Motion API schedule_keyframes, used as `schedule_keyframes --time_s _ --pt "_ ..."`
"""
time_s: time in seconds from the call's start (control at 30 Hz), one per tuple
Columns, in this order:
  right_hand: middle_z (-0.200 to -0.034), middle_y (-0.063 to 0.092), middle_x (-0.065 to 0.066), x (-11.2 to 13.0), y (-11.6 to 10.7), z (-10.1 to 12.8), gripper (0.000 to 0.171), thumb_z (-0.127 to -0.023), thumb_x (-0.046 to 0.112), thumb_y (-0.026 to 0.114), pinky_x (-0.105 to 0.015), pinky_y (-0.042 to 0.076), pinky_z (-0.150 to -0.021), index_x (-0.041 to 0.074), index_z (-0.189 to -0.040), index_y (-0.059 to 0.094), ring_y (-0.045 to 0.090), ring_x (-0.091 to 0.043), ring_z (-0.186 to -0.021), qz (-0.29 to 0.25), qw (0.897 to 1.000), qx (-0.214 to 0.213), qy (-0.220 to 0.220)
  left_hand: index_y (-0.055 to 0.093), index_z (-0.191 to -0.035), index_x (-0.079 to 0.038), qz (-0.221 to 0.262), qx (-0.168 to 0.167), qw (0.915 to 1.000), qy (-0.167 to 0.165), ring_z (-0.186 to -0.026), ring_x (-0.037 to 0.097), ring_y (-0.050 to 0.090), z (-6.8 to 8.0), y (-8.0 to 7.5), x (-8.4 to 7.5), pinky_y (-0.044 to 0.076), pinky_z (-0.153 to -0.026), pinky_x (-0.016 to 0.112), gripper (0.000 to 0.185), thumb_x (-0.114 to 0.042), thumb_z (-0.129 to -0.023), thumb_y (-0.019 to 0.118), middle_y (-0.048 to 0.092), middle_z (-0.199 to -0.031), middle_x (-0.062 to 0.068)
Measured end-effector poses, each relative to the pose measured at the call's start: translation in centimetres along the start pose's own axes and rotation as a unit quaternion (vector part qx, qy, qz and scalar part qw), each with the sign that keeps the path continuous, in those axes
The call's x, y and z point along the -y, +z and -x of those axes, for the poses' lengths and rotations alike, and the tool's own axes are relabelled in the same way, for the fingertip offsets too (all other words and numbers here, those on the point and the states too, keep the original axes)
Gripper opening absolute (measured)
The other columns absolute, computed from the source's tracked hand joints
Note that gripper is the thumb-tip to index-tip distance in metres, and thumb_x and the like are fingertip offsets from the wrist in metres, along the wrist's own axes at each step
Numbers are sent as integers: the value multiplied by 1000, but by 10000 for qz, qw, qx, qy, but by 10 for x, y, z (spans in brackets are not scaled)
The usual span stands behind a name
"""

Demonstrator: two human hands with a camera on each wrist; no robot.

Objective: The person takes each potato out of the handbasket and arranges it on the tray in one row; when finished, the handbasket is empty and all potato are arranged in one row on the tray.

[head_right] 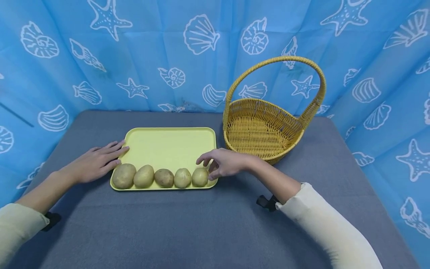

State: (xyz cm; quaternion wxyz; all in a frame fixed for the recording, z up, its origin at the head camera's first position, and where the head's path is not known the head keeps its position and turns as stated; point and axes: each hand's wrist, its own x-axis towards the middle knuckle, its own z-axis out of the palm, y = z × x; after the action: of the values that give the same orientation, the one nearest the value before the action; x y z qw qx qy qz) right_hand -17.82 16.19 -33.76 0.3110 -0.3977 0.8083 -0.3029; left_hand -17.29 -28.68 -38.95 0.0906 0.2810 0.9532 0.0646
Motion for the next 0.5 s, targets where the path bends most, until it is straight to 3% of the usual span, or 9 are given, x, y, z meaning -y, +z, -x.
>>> schedule_keyframes --time_s 0.13,0.3,0.37,0.43,0.5 --pt "-132 60 -19 8 -8 25 53 -92 9 71 -44 52 -94 0 -140 52 65 -29 -113 61 9993 -351 -90 33 -157 -14 -151 7 9999 31 -147 41 23 2 -2 0 26 -106 69 57 -41 -108 40 26 -162 15" --pt "-126 65 -6 14 -24 69 45 -93 14 72 -41 54 -92 9 -136 59 67 -21 -108 416 9931 -1091 -81 36 -156 -14 -233 28 9997 35 -147 42 22 4 -7 0 27 -106 68 58 -44 -107 42 27 -162 16" --pt "-122 67 -3 13 -31 88 39 -93 13 72 -36 56 -88 8 -131 62 68 -19 -104 770 9841 -1597 -97 37 -155 -14 -262 35 9997 -4 -147 42 22 5 -10 0 27 -106 68 58 -44 -106 44 27 -162 16" --pt "-119 69 -4 11 -39 107 35 -93 10 71 -34 56 -85 6 -128 65 69 -19 -102 1257 9686 -2146 -26 38 -155 -14 -317 34 9995 -55 -147 43 21 6 -12 1 27 -106 69 60 -45 -105 45 26 -162 17" --pt "-117 70 -4 9 -46 126 33 -94 11 71 -34 56 -83 7 -126 66 68 -19 -100 1704 9491 -2615 421 38 -155 -13 -368 18 9992 -127 -147 43 21 7 -14 3 27 -106 70 62 -47 -105 46 25 -162 18"
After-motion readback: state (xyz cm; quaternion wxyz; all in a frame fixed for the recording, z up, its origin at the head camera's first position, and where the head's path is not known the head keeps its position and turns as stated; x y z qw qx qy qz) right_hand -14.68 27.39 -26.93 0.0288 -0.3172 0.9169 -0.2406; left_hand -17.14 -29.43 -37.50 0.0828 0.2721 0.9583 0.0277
